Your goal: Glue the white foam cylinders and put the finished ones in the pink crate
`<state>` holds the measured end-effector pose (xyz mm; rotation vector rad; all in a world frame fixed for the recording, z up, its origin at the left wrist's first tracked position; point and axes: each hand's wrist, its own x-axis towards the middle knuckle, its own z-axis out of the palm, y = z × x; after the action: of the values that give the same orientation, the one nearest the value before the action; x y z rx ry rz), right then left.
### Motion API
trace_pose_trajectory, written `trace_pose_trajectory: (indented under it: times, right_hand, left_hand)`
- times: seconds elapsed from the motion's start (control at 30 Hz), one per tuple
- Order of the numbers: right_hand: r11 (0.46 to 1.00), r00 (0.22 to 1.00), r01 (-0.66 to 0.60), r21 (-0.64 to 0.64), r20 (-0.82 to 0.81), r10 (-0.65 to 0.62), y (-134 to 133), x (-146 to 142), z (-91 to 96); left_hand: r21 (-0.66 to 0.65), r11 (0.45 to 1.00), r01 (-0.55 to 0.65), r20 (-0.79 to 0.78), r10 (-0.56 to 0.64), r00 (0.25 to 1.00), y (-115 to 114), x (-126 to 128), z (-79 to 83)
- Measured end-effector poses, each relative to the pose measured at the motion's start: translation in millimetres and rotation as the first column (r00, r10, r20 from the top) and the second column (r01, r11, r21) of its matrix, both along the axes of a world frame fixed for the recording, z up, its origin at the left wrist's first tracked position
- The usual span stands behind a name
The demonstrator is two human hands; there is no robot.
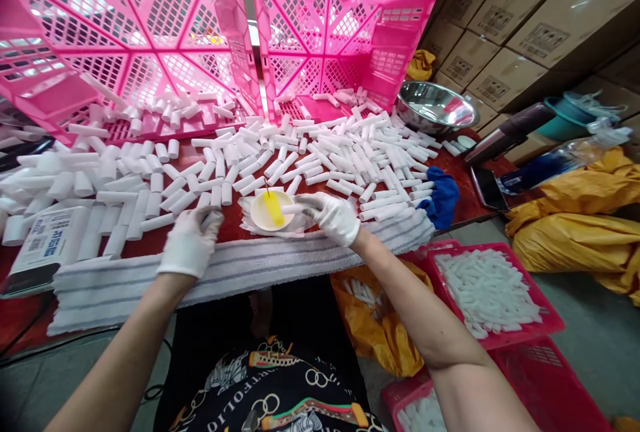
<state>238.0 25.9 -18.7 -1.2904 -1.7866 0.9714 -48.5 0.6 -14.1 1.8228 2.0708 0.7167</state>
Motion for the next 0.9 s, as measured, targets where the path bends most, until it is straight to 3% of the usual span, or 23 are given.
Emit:
trace_pose_trajectory:
  times: [0.1,0.2,0.33,0.43,0.57,0.7,0.9]
  right_hand:
    - [0.986,0.991,-0.055,-0.157,-0.126,0.036,20.1,-25.2,-3.4]
    - [0.997,0.999,0.019,-0.074,0.038,-0.016,39.7,-35.2,-10.9]
    - [0.986,0.982,-0.034,0.166,0.187,0.002,39.6,-30.3,-25.8]
    - [0.966,0.973,-0.080,0.245,0.229,0.022,28.6,-26.1,-38.0]
    - [0.993,0.992,0.064,0.095,0.104,-0.074,19.7,-31.2,-43.0]
    - [0.995,0.998,-0.025,-0.100,0.061,0.031,17.7,-37.2,-31.7]
    - [0.992,0.991,0.123,-0.007,-0.060,-0.123,8.7,-46.9,-27.9]
  left_hand:
    - [-0.001,0.996,0.088,0.328,-0.083,0.941,7.6,23.7,-6.0]
    - [-0.026,0.990,0.141,0.465,-0.113,0.878,17.8,35.9,-17.0]
    - [-0.064,0.988,0.143,0.412,-0.104,0.905,27.6,35.5,-27.8]
    - [-0.070,0.984,0.162,0.394,-0.122,0.911,30.3,32.5,-30.7]
    - [-0.064,0.985,0.161,0.381,-0.125,0.916,31.1,33.2,-29.6]
    - [-0.080,0.987,0.141,0.382,-0.100,0.919,32.1,36.9,-23.8]
    - [-0.094,0.985,0.143,0.384,-0.096,0.918,34.3,38.4,-20.8]
